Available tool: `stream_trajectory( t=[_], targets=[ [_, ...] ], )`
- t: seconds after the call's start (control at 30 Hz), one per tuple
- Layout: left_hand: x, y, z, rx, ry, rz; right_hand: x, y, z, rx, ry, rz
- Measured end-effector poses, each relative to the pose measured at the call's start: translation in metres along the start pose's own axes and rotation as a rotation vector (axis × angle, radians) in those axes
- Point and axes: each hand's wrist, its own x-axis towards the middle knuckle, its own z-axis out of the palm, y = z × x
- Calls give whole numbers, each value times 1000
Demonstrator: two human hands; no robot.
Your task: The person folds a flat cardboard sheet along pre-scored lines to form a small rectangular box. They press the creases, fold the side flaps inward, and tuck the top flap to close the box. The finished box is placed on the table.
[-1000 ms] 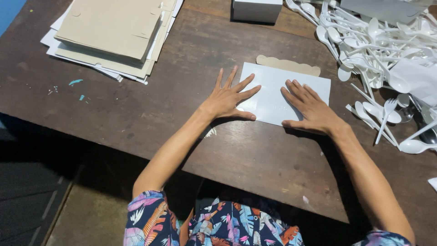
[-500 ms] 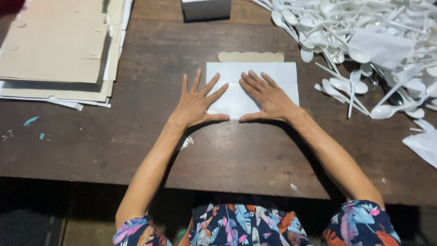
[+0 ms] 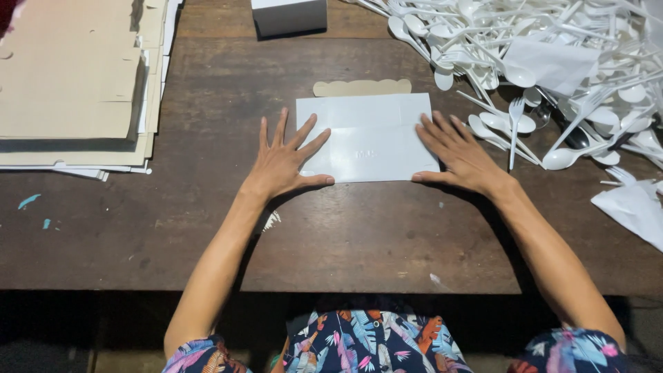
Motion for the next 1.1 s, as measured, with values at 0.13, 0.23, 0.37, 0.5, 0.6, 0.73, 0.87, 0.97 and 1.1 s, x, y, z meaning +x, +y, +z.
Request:
stream_trajectory(
  t=[0.13,0.23,0.37,0.5,0.6,0.73,0.87,0.97,1.1],
  targets=[
    [1,-1,1,4,5,-9,-16,11,-12,42,30,20],
    [1,0,2,5,15,-4,-11,6,-17,76,130,1],
    [1,0,2,27,13,10,23,-33,-6,111,236,-70],
    [1,1,0,41,10,8,65,-80,6,129,107,-102],
    [1,-1,4,47,24,17,83,-103,4,73,-19,-94],
    [3,-5,6,39,32,34,75,-92,-2,61,-84,-79],
    [1,-4,6,43,19,32,48,-62,-4,8,-97,-22],
    [2,-2,5,39,23,22,28,-40,-11,-38,-81,25],
    [1,-2,4,46,13,8,5,-10,-3,-63,-70,113]
  ],
)
